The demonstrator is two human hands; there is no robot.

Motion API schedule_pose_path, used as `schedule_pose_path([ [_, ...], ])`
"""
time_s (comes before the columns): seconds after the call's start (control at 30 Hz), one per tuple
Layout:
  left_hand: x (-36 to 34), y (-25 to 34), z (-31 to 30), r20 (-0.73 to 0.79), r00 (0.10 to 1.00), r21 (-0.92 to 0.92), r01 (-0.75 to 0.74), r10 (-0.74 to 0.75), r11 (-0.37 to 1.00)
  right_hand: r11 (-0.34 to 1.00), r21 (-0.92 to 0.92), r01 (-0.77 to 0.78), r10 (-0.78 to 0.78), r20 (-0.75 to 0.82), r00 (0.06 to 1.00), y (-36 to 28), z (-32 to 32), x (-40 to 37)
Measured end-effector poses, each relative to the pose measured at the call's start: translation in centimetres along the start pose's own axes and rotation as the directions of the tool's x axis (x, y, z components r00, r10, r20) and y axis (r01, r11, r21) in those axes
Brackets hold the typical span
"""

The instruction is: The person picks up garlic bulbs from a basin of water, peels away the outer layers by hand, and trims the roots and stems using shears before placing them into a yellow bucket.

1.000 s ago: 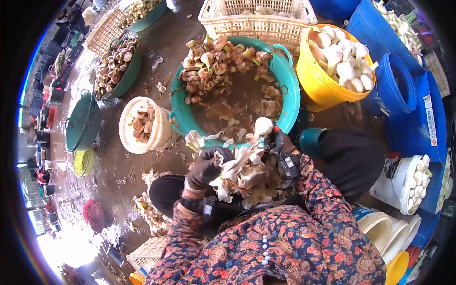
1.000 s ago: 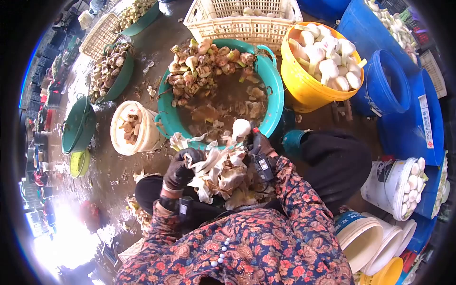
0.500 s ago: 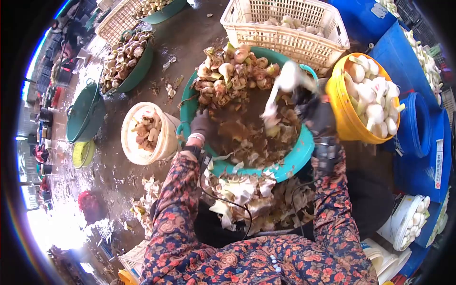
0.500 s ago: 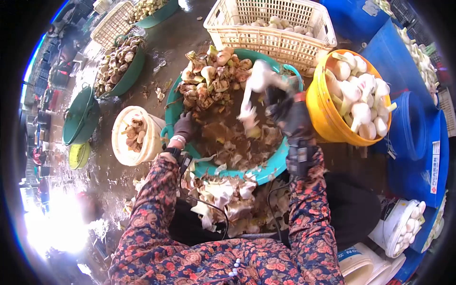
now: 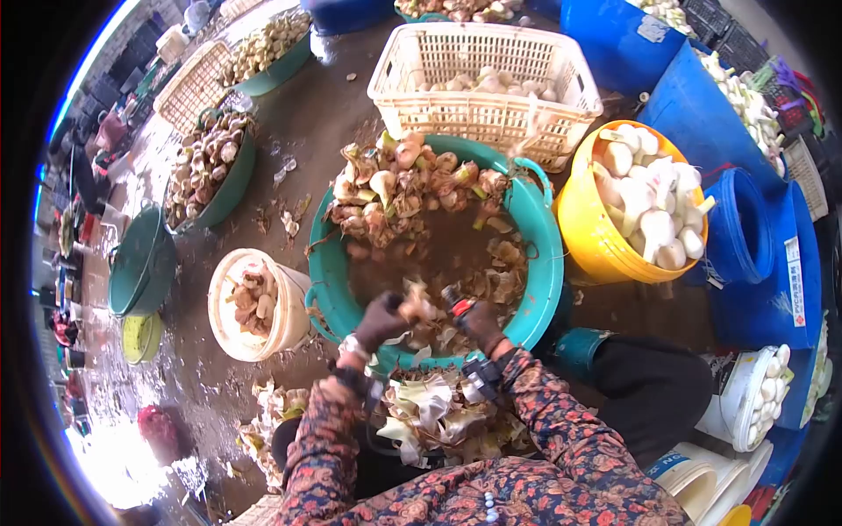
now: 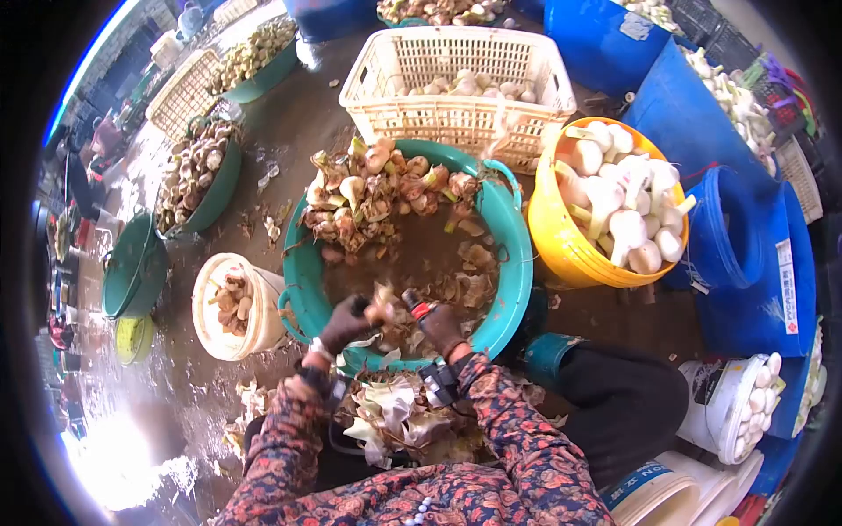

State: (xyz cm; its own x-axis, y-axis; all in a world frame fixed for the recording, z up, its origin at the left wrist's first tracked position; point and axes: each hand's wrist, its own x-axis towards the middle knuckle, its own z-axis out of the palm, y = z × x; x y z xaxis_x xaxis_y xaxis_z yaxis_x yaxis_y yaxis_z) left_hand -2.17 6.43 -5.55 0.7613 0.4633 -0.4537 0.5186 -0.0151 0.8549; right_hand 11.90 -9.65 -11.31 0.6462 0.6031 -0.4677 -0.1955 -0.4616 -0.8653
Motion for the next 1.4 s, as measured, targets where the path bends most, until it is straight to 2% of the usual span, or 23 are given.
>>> schedule_pose_path([
  [0.03,-1.3,0.0,1.6,0.043,0.978,-0.243,-0.186,0.203,0.952,0.951,-0.132,0.279,-0.285,-0.034,0.958,1.6,0.8,0.5],
  [0.13,-4.9,4.7,4.2,0.005,0.962,0.096,-0.272,0.273,0.957,0.969,0.038,0.245,-0.240,-0.113,0.964,-2.0,0.3,-3.3],
  [0.17,-5.9,6.6,4.4,-0.054,0.966,0.119,-0.246,0.254,0.962,0.950,0.189,0.247,-0.241,-0.052,0.969,-3.0,-0.7,-4.1],
  [0.23,-6.6,7.1,4.9,-0.065,0.908,0.320,-0.374,0.413,0.871,0.934,0.133,0.332,-0.342,0.066,0.937,-3.7,-2.3,-4.9],
  [0.27,-7.1,7.6,5.4,-0.084,0.880,0.336,-0.416,0.467,0.845,0.868,0.321,0.378,-0.421,0.072,0.904,-6.1,-3.0,-6.8],
  [0.3,-7.4,7.6,5.4,-0.054,0.891,0.327,-0.411,0.451,0.851,0.941,0.257,0.220,-0.260,0.135,0.956,-6.9,-3.1,-7.4],
  [0.33,-7.8,8.0,5.5,-0.061,0.886,0.260,-0.431,0.460,0.864,0.930,0.302,0.211,-0.260,0.131,0.957,-8.6,-4.3,-9.2],
  [0.37,-8.4,8.5,5.5,-0.069,0.877,0.197,-0.455,0.475,0.868,0.886,0.457,-0.080,-0.024,0.217,0.976,-9.2,-5.4,-9.7],
  [0.43,-9.8,9.1,5.6,-0.059,0.886,0.129,-0.451,0.461,0.883,0.894,0.440,-0.081,0.006,0.169,0.986,-12.8,-6.0,-12.6],
  [0.47,-10.3,9.5,5.7,-0.048,0.890,0.056,-0.450,0.453,0.891,0.935,0.336,0.114,-0.160,0.110,0.981,-8.8,-5.3,-10.2],
  [0.5,-10.8,10.0,5.7,-0.045,0.888,0.059,-0.455,0.458,0.889,0.933,0.338,0.120,-0.164,0.105,0.981,-9.4,-5.5,-10.9],
  [0.57,-11.8,10.3,5.9,-0.001,0.875,0.162,-0.477,0.483,0.864,0.961,0.038,0.275,-0.277,0.049,0.960,-10.3,-6.0,-12.5],
  [0.77,-12.9,9.6,7.3,-0.001,0.918,-0.182,-0.390,0.397,0.903,0.929,0.136,0.345,-0.349,0.006,0.937,-7.2,-4.6,-12.2],
  [0.83,-12.9,8.8,8.3,-0.116,0.881,0.181,-0.436,0.459,0.881,0.883,0.310,0.352,-0.356,-0.045,0.933,-6.8,-3.6,-12.7],
  [0.9,-13.2,9.5,8.3,-0.132,0.824,0.264,-0.507,0.552,0.820,0.931,0.176,0.320,-0.326,0.006,0.945,-8.3,-4.2,-14.0],
  [0.97,-13.8,10.2,8.0,0.099,0.668,0.504,-0.673,0.738,0.542,0.949,0.094,0.299,-0.302,0.015,0.953,-8.4,-4.4,-14.1],
  [1.1,-13.3,9.1,7.7,0.002,0.744,0.342,-0.628,0.668,0.699,0.915,-0.235,0.329,-0.332,0.028,0.943,-9.7,-4.4,-14.8],
  [1.13,-13.4,8.7,7.7,0.021,0.858,-0.063,-0.512,0.514,0.857,0.895,-0.112,0.433,-0.432,0.029,0.901,-7.9,-4.1,-13.8],
  [1.17,-13.8,8.9,7.4,0.021,0.857,-0.063,-0.513,0.515,0.856,0.894,-0.112,0.434,-0.434,0.028,0.901,-8.0,-4.5,-13.9],
  [1.23,-14.4,8.9,7.0,0.063,0.953,-0.473,-0.232,0.296,0.850,0.886,0.461,-0.054,-0.086,0.279,0.957,-8.2,-5.3,-14.2],
  [1.3,-13.9,8.3,8.0,0.067,0.942,-0.487,-0.257,0.329,0.835,0.888,0.451,-0.093,-0.056,0.307,0.950,-7.9,-5.5,-14.9],
  [1.37,-13.8,7.6,9.5,-0.065,0.952,-0.641,-0.269,0.299,0.718,0.785,0.535,-0.313,0.182,0.283,0.942,-8.0,-5.2,-15.6],
  [1.4,-13.7,7.5,10.0,-0.151,0.951,-0.566,-0.307,0.270,0.765,0.755,0.472,-0.455,0.286,0.387,0.877,-10.4,-5.9,-17.0],
])
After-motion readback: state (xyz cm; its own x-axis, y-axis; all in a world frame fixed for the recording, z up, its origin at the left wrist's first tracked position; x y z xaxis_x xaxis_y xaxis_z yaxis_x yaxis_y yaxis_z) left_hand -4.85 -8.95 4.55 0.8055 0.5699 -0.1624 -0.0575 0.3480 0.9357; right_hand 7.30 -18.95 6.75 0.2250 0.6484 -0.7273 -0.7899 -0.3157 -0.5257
